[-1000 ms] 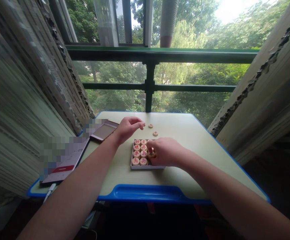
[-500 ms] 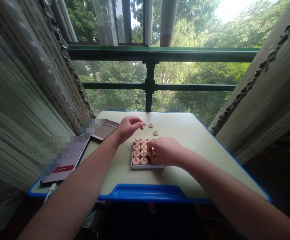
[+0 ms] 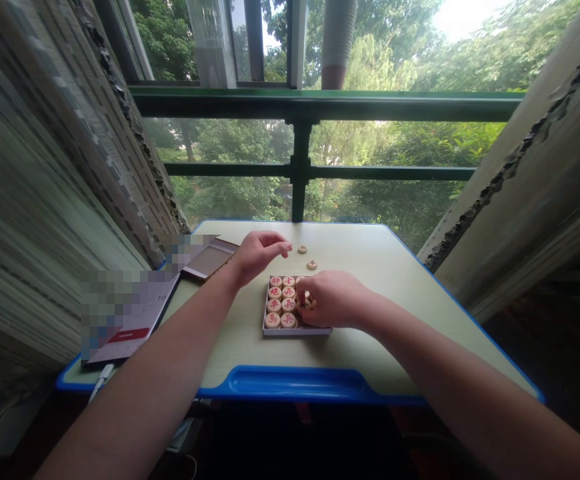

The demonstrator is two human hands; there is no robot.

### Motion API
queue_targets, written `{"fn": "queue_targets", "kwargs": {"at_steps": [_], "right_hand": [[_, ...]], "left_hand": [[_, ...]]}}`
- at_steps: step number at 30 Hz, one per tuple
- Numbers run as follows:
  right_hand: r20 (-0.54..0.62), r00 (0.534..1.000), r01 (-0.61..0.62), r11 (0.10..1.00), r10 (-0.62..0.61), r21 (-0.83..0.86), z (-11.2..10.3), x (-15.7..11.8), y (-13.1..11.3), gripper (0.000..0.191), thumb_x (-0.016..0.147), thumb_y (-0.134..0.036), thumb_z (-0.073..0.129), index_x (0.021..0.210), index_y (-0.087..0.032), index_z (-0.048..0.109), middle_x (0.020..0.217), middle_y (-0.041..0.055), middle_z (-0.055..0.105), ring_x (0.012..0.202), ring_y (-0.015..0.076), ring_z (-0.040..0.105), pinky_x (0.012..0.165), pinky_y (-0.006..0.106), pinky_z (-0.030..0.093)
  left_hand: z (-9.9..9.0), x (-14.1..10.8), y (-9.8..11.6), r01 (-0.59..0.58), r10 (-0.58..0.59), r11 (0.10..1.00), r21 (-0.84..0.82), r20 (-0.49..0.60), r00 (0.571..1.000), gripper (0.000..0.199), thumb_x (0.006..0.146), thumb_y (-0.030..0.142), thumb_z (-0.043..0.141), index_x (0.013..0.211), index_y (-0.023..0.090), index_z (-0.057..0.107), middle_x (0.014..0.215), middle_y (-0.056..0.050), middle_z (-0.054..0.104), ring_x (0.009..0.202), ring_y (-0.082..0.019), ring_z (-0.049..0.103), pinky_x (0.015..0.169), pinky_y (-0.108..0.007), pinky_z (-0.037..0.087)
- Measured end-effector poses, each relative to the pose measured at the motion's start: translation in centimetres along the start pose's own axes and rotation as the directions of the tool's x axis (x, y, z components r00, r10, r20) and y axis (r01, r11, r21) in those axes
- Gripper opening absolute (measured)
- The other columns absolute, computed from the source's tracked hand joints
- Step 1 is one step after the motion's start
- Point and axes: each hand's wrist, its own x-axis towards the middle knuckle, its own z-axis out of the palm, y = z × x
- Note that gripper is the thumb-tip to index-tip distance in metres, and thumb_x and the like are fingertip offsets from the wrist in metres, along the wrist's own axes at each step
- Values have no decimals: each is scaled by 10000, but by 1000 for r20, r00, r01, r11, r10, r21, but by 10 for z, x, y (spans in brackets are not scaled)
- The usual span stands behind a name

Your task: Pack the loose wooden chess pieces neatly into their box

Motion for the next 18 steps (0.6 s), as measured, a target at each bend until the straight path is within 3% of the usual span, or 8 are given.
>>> {"fn": "queue_targets", "kwargs": {"at_steps": [5, 8, 12, 14, 16, 18], "right_hand": [[-30, 999, 25, 998, -23, 60, -5, -1, 5, 271, 698, -406, 528, 868, -234, 649, 764, 41, 646, 699, 180, 558, 543, 242, 315], [-146, 989, -8, 993, 25, 116, -1, 7, 17, 235, 747, -327, 485, 882, -226, 648, 791, 32, 635, 715, 158, 547, 567, 234, 330], [-357, 917, -111, 974, 177, 197, 15, 25, 43, 276, 808, -260, 428, 996, -218, 625, 939, 44, 603, 760, 144, 539, 640, 238, 376], [-421, 886, -111, 970, 196, 218, 24, 32, 56, 302, 835, -240, 397, 1035, -219, 622, 1008, 56, 573, 842, 154, 530, 728, 254, 394], [-443, 881, -83, 976, 167, 203, 33, 37, 66, 315, 839, -233, 404, 1068, -217, 619, 1050, 68, 553, 947, 177, 496, 823, 283, 384], [-405, 904, -63, 979, 138, 193, 38, 40, 73, 308, 837, -244, 416, 1046, -216, 641, 1062, 71, 556, 957, 188, 481, 875, 306, 365]], "left_hand": [[0, 0, 0, 2, -2, 1000, 13, -5, 1000, 234, 655, 363, 604, 658, 134, 653, 616, -36, 637, 596, -125, 521, 584, -247, 383], [0, 2, -4, 5, -5, 1000, 21, 0, 1000, 235, 653, 362, 601, 639, 131, 647, 610, -36, 633, 601, -127, 528, 601, -250, 391], [1, 2, -10, 20, -20, 996, 88, 0, 1000, 233, 652, 361, 595, 616, 135, 641, 616, -36, 634, 625, -139, 546, 621, -257, 405], [1, 3, -14, 32, -32, 991, 133, 0, 999, 234, 657, 361, 584, 619, 137, 642, 626, -37, 638, 642, -145, 556, 634, -260, 410], [2, 3, -18, 48, -50, 985, 168, 9, 999, 237, 659, 363, 576, 635, 138, 646, 633, -35, 640, 645, -146, 560, 641, -263, 413], [2, 3, -24, 67, -72, 977, 201, 19, 997, 241, 654, 367, 575, 669, 139, 653, 643, -33, 643, 642, -145, 562, 645, -264, 417]]}}
